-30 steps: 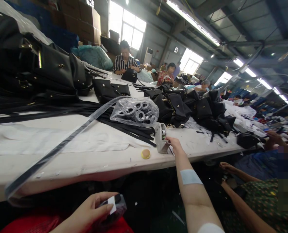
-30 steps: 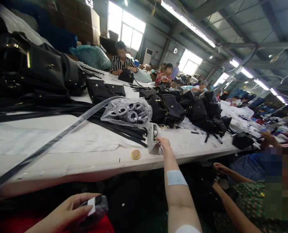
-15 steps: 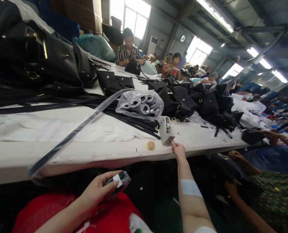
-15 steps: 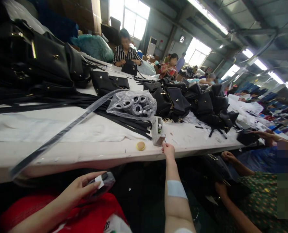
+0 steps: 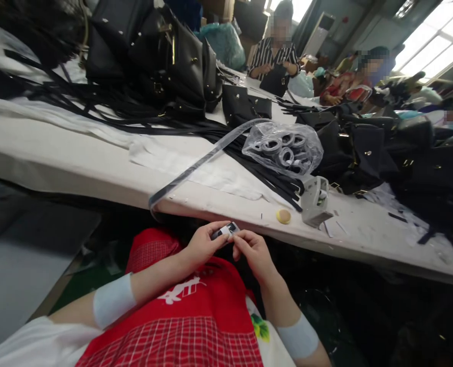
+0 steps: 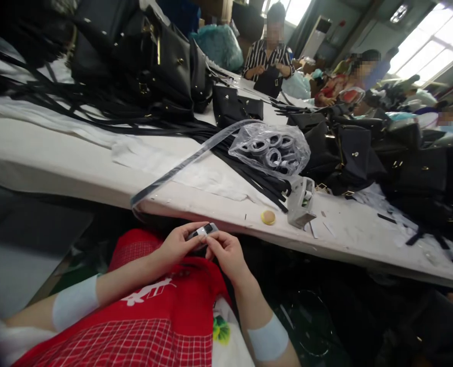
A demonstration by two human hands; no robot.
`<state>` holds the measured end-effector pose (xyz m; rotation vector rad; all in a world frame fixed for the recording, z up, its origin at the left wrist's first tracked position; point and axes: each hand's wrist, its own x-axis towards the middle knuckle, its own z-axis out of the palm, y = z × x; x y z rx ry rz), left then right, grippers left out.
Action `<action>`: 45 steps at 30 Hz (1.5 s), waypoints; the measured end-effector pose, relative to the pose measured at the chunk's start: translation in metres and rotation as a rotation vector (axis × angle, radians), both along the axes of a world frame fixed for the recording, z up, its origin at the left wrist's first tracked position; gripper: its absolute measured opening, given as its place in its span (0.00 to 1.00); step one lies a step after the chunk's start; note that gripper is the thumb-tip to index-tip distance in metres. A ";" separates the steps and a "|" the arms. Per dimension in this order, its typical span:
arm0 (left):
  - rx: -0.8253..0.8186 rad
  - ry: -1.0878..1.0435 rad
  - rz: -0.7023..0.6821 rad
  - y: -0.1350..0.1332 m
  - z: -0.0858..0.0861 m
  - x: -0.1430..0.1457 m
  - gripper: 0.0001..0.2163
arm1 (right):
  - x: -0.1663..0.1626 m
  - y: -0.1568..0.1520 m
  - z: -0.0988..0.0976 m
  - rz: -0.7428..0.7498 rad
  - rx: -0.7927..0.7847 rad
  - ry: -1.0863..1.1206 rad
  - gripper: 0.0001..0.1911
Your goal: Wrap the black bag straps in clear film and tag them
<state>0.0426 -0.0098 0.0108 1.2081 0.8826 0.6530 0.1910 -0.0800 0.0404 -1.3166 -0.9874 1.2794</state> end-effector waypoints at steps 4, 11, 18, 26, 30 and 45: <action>-0.004 -0.017 0.031 0.000 0.002 -0.006 0.25 | -0.004 0.005 -0.012 -0.003 -0.081 0.006 0.16; -0.080 -0.107 0.018 0.000 0.007 -0.011 0.24 | -0.009 0.010 -0.026 -0.011 -0.189 -0.068 0.22; 0.012 0.011 0.223 0.006 0.000 -0.008 0.22 | -0.010 0.012 -0.036 0.087 -0.160 -0.044 0.22; 0.455 0.052 0.172 0.002 0.020 -0.014 0.15 | -0.015 0.018 -0.045 0.013 -0.132 0.029 0.21; 0.390 0.065 0.236 0.009 0.014 -0.015 0.17 | -0.009 0.017 -0.034 0.014 -0.139 0.194 0.17; 0.596 0.109 0.145 0.004 0.022 -0.020 0.16 | -0.038 0.028 -0.033 -0.133 -0.132 0.251 0.24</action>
